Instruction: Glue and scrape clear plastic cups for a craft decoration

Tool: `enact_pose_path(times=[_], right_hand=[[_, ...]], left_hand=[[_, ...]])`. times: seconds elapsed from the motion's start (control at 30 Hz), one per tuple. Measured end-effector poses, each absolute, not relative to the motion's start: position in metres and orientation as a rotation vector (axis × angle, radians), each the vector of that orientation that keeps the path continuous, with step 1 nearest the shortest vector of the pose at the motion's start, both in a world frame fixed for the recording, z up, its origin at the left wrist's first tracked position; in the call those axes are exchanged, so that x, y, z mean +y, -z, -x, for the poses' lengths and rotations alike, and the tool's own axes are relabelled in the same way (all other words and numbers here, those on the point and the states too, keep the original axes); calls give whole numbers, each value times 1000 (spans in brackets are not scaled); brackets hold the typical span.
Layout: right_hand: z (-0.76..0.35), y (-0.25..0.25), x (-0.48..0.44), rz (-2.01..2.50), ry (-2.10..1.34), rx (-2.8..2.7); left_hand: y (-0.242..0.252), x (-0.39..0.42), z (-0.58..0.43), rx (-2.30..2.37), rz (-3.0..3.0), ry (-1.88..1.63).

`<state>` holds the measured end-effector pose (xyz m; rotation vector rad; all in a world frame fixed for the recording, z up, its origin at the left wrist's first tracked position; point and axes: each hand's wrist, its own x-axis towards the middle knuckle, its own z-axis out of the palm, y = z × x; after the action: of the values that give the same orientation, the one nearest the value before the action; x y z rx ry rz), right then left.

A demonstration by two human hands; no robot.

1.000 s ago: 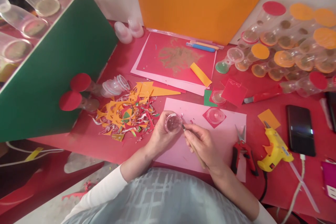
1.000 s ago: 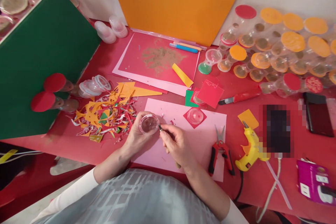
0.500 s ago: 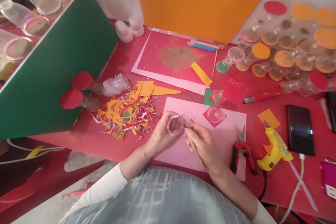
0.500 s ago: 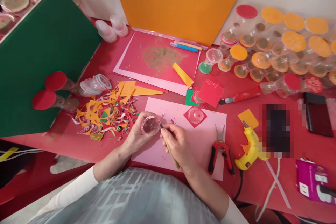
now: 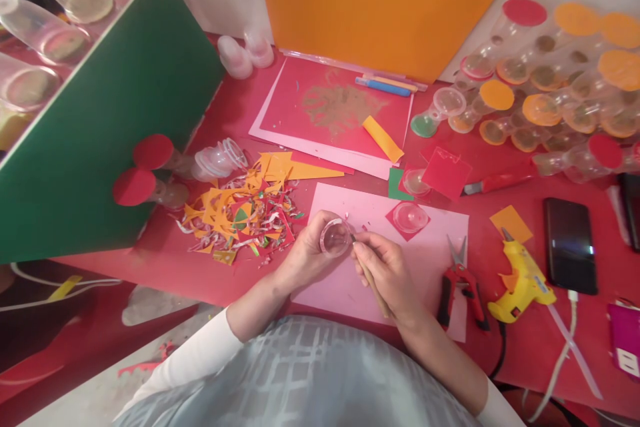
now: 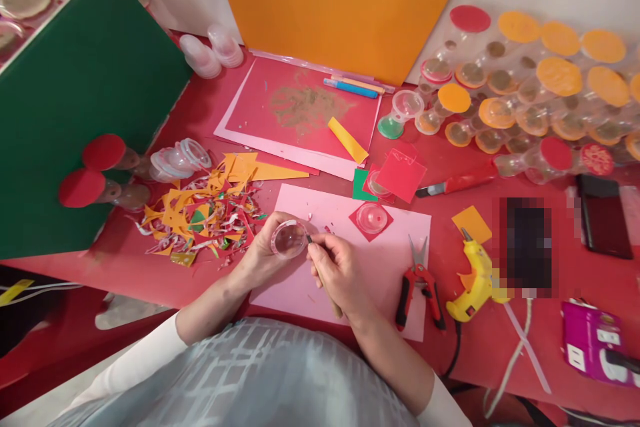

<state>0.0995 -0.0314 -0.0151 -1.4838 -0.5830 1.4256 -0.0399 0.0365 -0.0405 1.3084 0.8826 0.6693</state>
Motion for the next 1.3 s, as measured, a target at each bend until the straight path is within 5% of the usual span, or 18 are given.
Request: enact_pose_path(times=[1.3], right_hand=[[-114, 19, -29, 1264, -1561, -495]], left_hand=[[37, 39, 39, 930, -1162, -697]])
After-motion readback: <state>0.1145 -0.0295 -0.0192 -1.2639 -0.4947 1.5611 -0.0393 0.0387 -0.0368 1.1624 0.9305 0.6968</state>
